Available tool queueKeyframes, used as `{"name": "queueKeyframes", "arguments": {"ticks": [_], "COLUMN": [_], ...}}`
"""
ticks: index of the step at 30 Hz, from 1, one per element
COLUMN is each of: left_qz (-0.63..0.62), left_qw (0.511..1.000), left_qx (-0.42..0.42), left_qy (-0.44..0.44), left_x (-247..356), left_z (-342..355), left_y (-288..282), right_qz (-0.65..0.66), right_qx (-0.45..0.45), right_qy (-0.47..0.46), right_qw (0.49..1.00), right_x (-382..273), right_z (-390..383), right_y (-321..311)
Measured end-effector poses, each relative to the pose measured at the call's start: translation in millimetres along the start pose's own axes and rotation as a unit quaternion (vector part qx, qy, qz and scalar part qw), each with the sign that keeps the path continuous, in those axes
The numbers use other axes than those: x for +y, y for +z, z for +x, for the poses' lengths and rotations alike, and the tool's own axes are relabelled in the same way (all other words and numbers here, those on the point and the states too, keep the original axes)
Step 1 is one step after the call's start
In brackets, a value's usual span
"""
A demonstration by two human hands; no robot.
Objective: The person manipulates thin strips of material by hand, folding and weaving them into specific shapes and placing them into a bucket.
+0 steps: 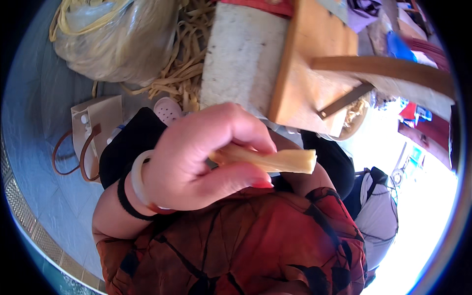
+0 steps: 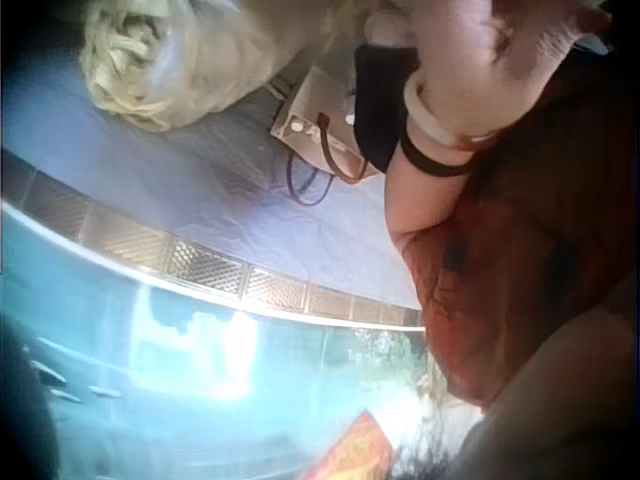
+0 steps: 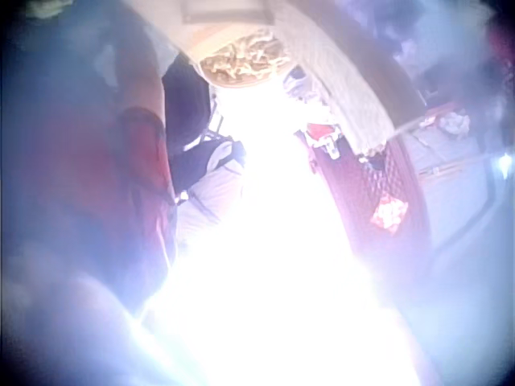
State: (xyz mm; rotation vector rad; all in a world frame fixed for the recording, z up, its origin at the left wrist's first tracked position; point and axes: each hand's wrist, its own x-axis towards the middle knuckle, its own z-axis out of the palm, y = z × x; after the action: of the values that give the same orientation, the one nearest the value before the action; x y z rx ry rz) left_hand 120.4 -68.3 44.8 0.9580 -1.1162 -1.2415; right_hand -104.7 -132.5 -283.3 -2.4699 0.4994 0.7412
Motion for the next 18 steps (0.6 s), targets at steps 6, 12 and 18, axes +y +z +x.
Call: {"name": "queueKeyframes", "arguments": {"ticks": [6, 12, 18], "left_qz": [0.104, -0.035, -0.220], "left_qw": [0.979, 0.927, 0.873], "left_qx": [-0.146, -0.373, -0.418], "left_qy": [0.100, -0.010, 0.123], "left_x": [-1, -21, 35], "left_z": [18, -1, 2], "left_y": [44, 103, 168], "right_qz": [0.075, 0.362, 0.248], "right_qx": [0.078, 0.129, 0.488], "right_qy": [0.061, 0.053, 0.142], "right_qw": [0.992, 0.921, 0.825], "right_x": [13, -30, -22], "right_z": [-67, -214, -306], "right_y": [4, -134, -194]}}
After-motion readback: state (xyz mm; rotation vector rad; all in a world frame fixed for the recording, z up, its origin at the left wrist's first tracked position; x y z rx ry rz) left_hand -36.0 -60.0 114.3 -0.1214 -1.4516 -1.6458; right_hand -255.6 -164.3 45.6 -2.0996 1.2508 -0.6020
